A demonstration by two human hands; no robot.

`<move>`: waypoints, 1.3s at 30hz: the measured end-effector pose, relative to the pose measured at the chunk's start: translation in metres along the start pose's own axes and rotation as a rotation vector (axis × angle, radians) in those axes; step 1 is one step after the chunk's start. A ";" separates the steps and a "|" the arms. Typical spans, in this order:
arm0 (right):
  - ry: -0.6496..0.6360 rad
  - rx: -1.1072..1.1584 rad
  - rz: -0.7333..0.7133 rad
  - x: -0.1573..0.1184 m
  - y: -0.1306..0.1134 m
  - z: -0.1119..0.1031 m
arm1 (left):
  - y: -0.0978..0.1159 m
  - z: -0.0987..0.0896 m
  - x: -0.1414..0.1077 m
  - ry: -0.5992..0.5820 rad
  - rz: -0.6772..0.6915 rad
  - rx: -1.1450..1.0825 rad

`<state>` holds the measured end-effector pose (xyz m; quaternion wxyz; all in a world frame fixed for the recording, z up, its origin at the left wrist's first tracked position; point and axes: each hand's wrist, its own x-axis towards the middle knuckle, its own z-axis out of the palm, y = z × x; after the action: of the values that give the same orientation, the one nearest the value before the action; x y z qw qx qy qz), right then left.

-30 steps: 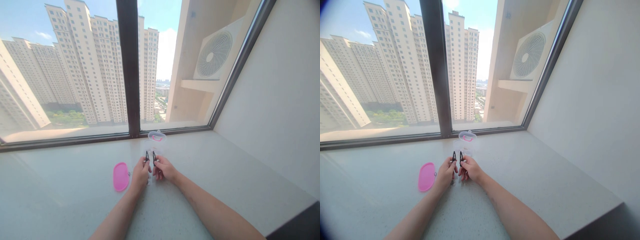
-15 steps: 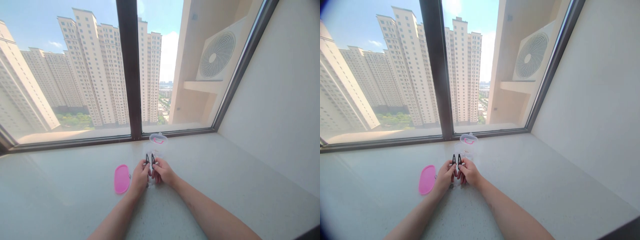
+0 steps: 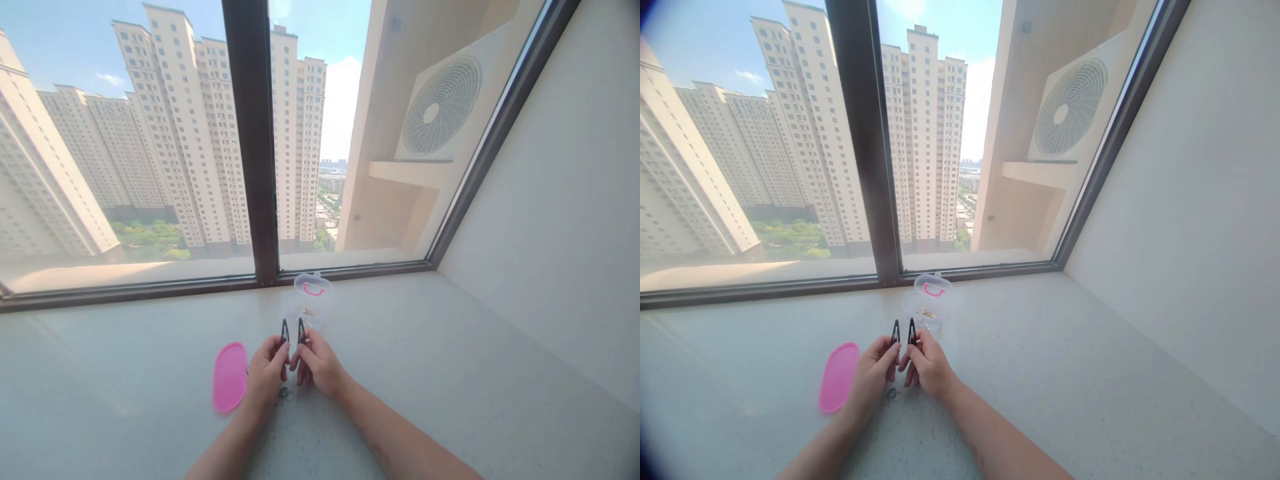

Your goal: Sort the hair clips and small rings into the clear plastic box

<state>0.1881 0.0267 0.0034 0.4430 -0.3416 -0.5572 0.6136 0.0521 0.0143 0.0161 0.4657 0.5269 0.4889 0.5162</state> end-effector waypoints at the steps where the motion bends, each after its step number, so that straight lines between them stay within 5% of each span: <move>1: 0.000 0.004 0.003 -0.002 0.000 0.001 | 0.000 -0.001 -0.002 0.005 -0.007 -0.004; 12: 0.074 -0.207 0.054 -0.035 -0.011 0.017 | 0.006 -0.015 -0.038 0.051 -0.135 -0.026; 20: 0.056 -0.152 0.112 -0.042 -0.015 0.021 | 0.018 -0.015 -0.050 0.084 -0.198 0.005; 39: 0.097 0.004 0.123 -0.027 -0.016 0.020 | 0.016 -0.021 -0.031 0.109 -0.178 0.034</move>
<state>0.1826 -0.0062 0.0205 0.4314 -0.4037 -0.5119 0.6236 0.0320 -0.0185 0.0297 0.4735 0.4605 0.5668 0.4924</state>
